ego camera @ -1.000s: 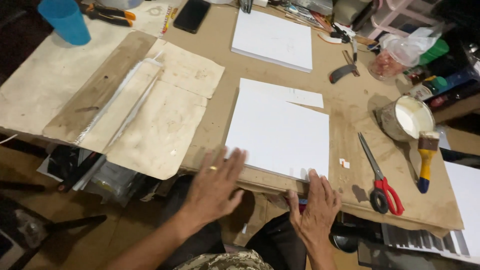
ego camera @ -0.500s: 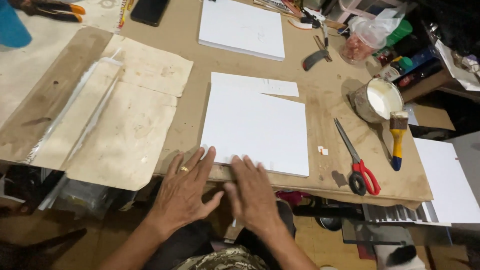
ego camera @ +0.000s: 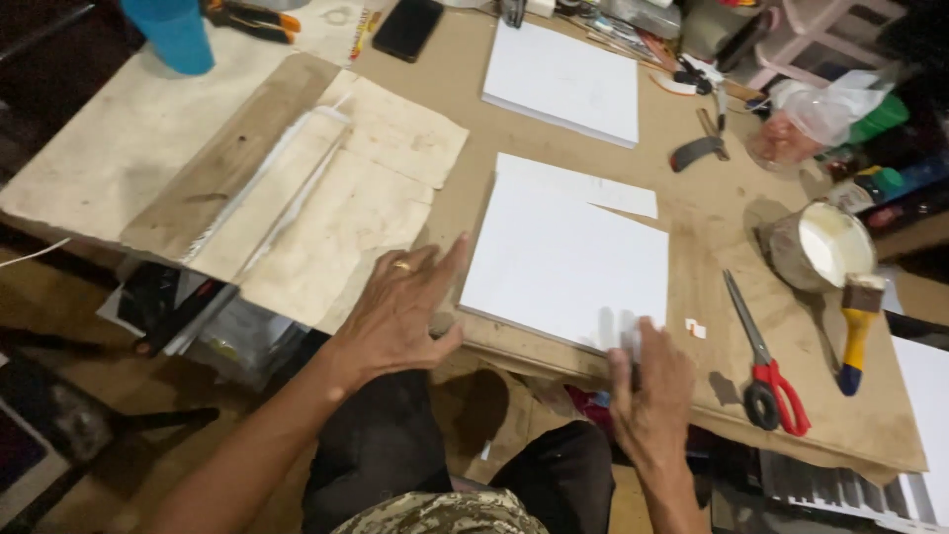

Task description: Applying glue to the spine of a stack of papers and folding a cover sheet to bind them into a booklet.

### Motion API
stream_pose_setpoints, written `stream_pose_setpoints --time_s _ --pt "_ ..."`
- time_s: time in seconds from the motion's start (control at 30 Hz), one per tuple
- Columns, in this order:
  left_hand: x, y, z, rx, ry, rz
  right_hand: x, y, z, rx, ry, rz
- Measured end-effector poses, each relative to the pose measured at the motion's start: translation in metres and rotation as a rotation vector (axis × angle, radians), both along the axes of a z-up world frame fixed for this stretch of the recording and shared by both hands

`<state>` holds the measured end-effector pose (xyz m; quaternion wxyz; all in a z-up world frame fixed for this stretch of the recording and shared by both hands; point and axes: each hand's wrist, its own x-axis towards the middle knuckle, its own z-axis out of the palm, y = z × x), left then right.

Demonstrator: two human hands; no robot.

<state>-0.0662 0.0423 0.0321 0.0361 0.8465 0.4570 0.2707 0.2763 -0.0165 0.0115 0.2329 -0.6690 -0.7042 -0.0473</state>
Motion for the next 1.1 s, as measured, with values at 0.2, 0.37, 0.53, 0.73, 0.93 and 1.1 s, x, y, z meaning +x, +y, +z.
stream_pose_setpoints --time_s 0.2,0.37,0.53,0.73,0.93,1.1 --pt "0.002 0.006 -0.007 0.001 -0.058 -0.216 -0.106 0.033 0.003 0.23 -0.008 0.454" --pt "0.009 -0.002 0.013 0.062 -0.099 -0.104 -0.127 0.069 -0.014 0.288 -0.051 0.347" --pt "0.014 0.011 -0.008 0.113 0.015 -0.04 -0.114 0.071 0.001 0.226 -0.05 0.406" --pt "0.012 0.025 -0.024 0.205 0.064 -0.021 -0.04 0.054 0.03 0.092 -0.045 0.45" --pt "0.008 0.023 -0.011 0.123 0.059 -0.021 0.048 0.04 0.042 -0.078 -0.148 0.453" --pt "0.005 0.023 -0.004 0.023 0.078 -0.052 0.068 0.04 0.05 -0.194 -0.109 0.523"
